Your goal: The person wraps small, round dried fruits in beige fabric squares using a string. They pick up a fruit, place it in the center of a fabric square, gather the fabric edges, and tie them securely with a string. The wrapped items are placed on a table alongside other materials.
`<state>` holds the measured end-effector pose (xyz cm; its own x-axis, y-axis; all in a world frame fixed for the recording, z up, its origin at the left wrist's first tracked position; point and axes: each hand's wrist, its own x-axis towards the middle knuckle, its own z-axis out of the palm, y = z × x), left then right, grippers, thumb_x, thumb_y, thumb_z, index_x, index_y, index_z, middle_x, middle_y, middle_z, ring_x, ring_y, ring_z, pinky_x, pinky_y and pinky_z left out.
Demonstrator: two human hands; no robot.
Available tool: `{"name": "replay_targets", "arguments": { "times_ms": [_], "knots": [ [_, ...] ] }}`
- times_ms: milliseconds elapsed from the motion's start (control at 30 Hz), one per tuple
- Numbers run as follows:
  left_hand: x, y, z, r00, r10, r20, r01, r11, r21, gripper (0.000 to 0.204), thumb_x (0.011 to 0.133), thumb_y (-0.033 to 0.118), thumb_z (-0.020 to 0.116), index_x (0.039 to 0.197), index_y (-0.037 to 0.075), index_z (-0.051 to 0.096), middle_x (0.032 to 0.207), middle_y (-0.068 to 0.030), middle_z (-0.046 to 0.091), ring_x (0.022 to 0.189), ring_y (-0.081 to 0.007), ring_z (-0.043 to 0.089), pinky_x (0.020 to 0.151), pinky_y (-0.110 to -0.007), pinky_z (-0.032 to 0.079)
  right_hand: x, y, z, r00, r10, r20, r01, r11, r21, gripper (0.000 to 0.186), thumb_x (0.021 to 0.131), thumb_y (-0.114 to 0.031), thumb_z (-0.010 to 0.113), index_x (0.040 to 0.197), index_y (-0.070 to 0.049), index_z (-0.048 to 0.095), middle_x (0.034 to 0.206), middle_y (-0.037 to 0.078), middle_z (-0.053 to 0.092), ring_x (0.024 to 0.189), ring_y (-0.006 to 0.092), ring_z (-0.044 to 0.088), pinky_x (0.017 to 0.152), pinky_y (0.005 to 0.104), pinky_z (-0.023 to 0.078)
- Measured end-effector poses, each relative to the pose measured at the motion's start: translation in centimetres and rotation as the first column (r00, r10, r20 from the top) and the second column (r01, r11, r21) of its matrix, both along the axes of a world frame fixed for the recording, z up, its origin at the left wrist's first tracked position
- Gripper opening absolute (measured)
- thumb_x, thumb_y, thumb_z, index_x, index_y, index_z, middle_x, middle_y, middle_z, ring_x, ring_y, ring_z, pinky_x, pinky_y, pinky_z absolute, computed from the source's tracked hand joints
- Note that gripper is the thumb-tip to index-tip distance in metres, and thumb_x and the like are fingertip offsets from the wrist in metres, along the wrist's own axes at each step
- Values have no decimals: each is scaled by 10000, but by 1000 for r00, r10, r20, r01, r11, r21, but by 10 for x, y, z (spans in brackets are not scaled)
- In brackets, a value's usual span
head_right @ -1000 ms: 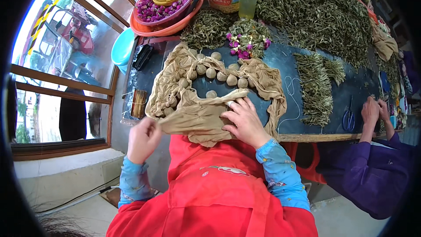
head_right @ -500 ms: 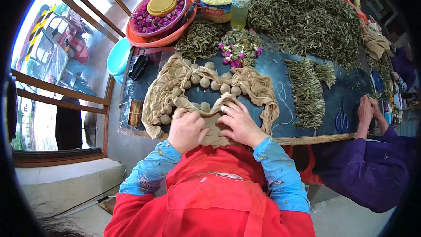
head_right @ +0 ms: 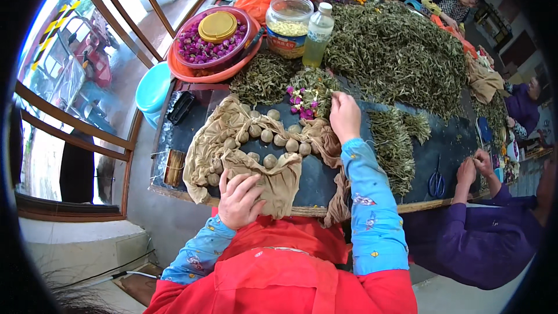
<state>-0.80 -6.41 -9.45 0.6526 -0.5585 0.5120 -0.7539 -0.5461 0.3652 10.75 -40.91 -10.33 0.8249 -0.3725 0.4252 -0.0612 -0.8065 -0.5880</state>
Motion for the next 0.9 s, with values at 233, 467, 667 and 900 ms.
{"name": "replay_targets", "arguments": {
  "times_ms": [233, 467, 667, 900],
  "knots": [
    [2, 5, 1, 1000, 4, 21, -5, 1000, 3, 209, 747, 221, 746, 923, 125, 686, 1198, -33, 623, 1096, -215, 576, 1092, -546, 305, -5, 47, -1, 991, 20, -136, -57, 959, -276, 254, 833, -97, 643, 1073, -83, 563, 1034, 109, 607, 995, 325, 579, 821, 431, 455],
    [0, 0, 1, 1000, 2, 3, -2, 999, -49, 170, 730, 157, 749, 888, 124, 696, 1147, -32, 647, 1065, -229, 590, 1107, -547, 275, -34, 29, 26, 988, 126, 95, -157, 759, 632, 259, 877, -40, 640, 1128, 0, 588, 1071, 89, 645, 902, 194, 641, 808, 318, 516],
    [-6, -11, 21, 992, 84, -90, -103, 969, -226, 166, 774, 134, 725, 931, 121, 674, 1149, -40, 643, 1102, -240, 567, 1093, -548, 261, -137, 79, 41, 921, 361, 148, -85, -183, 979, 236, 974, -95, 559, 1205, -46, 560, 1038, 45, 663, 892, 127, 658, 746, 298, 560],
    [-16, -27, 76, 567, -293, -770, 41, 944, -329, 385, 946, 128, 608, 1299, 10, 509, 1138, -146, 548, 856, -235, 594, 804, -319, 492, -192, 130, 42, 818, 535, 211, -4, -361, 933, 292, 1013, -241, 537, 1180, -5, 577, 1084, 41, 656, 956, 119, 632, 837, 285, 526]
  ]
}}
